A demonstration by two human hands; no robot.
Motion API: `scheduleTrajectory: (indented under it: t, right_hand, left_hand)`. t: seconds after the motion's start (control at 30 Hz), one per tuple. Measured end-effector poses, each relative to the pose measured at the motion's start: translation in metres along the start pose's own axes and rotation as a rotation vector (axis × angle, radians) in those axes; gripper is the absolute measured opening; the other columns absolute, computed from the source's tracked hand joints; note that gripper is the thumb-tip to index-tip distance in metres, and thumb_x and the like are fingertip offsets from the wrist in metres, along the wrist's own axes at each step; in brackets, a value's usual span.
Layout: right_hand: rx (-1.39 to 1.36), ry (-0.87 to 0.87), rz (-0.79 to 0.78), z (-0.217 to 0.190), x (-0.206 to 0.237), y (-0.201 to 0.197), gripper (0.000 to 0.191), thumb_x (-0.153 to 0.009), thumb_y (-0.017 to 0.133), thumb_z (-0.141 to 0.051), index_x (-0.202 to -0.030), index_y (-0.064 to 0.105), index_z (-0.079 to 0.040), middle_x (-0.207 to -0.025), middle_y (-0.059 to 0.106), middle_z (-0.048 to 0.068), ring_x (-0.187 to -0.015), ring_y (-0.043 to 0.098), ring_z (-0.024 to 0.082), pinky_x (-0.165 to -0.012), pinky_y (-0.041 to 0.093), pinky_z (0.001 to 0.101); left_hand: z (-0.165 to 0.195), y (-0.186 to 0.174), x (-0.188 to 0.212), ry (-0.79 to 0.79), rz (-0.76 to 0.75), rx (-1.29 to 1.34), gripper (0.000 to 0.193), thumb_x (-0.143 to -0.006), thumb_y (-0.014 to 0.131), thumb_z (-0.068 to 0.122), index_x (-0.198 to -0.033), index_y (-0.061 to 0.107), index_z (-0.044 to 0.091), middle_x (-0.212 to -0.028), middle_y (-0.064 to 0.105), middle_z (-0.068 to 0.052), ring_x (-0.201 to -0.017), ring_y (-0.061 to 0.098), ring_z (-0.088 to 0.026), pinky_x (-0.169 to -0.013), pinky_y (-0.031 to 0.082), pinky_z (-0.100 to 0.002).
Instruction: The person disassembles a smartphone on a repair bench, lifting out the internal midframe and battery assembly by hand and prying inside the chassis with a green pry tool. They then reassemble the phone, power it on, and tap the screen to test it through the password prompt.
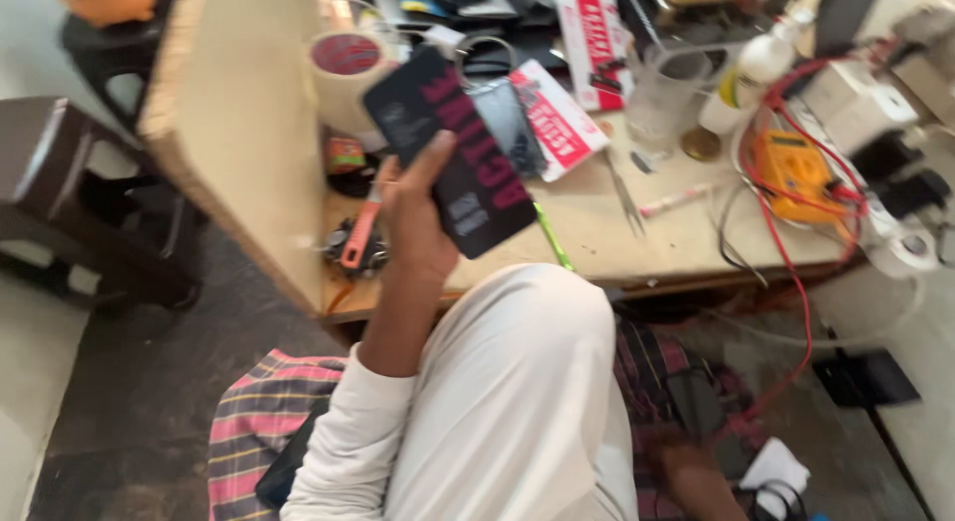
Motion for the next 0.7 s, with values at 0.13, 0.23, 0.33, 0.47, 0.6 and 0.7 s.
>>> scheduleTrajectory:
  t: [0.13, 0.23, 0.33, 0.47, 0.6, 0.7]
  right_hand:
    - [-0.220, -0.127, -0.231, 0.005, 0.002, -0.003, 0.049, -0.076, 0.078, -0.014, -0.124, 0.075, -0.023, -0.118, 0.076, 0.006, -0.115, 0.071, 0.026, -0.099, 0.055, 0.0405]
    - [-0.708, -0.080, -0.169, 0.014, 0.007, -0.029, 0.042, -0.087, 0.069, -0.008, -0.128, 0.070, -0.012, -0.117, 0.080, 0.004, -0.108, 0.077, 0.019, -0.092, 0.059, 0.0349]
    - [-0.869, 0.111, 0.101, 0.026, 0.028, -0.085, 0.032, -0.096, 0.072, -0.018, -0.125, 0.075, -0.005, -0.076, 0.056, 0.009, -0.068, 0.043, 0.018, -0.059, 0.040, 0.0344]
    - [-1.351, -0.188, 0.423, -0.022, 0.068, -0.171, 0.046, -0.101, 0.062, -0.025, -0.137, 0.068, 0.004, -0.068, 0.056, 0.003, -0.056, 0.047, 0.011, -0.049, 0.038, 0.0262]
    - [-1.421, -0.452, 0.568, -0.111, 0.058, -0.215, 0.048, -0.103, 0.057, -0.033, -0.138, 0.061, 0.000, -0.072, 0.059, 0.000, -0.058, 0.048, 0.006, -0.052, 0.039, 0.0235]
    - [-1.305, -0.389, 0.581, -0.155, 0.042, -0.229, 0.047, -0.106, 0.047, -0.039, -0.121, 0.072, -0.002, -0.062, 0.051, -0.004, -0.054, 0.042, 0.002, -0.050, 0.031, 0.0207]
  left_hand:
    - [0.003, 0.022, 0.015, -0.100, -0.079, 0.064, 0.023, -0.091, 0.074, 0.008, -0.111, 0.068, -0.001, -0.099, 0.075, -0.013, -0.081, 0.074, -0.022, -0.074, 0.064, -0.037]
    - [-0.002, 0.034, 0.025, -0.291, -0.134, 0.220, 0.027, -0.092, 0.072, 0.013, -0.116, 0.068, 0.001, -0.101, 0.075, -0.012, -0.084, 0.076, -0.022, -0.078, 0.065, -0.038]
    - [-0.005, 0.042, 0.030, -0.376, -0.153, 0.332, 0.026, -0.095, 0.071, 0.016, -0.118, 0.067, 0.003, -0.102, 0.075, -0.011, -0.086, 0.076, -0.022, -0.078, 0.066, -0.038]
    - [-0.004, 0.049, 0.039, -0.353, -0.213, 0.387, 0.026, -0.099, 0.069, 0.017, -0.119, 0.065, 0.001, -0.102, 0.074, -0.013, -0.086, 0.076, -0.024, -0.078, 0.066, -0.040]
    - [-0.001, 0.050, 0.043, -0.279, -0.163, 0.349, 0.026, -0.099, 0.068, 0.015, -0.122, 0.065, 0.002, -0.103, 0.074, -0.013, -0.086, 0.076, -0.022, -0.077, 0.066, -0.039]
    - [0.001, 0.049, 0.043, -0.236, -0.105, 0.318, 0.027, -0.097, 0.067, 0.013, -0.121, 0.065, 0.002, -0.103, 0.075, -0.012, -0.085, 0.076, -0.022, -0.076, 0.066, -0.038]
Point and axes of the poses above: each hand's wrist, its own x-axis away from the middle knuckle, its own y-axis out of the palm, z = x × y, the point moved 4 cm from there along -x, towards the middle knuckle
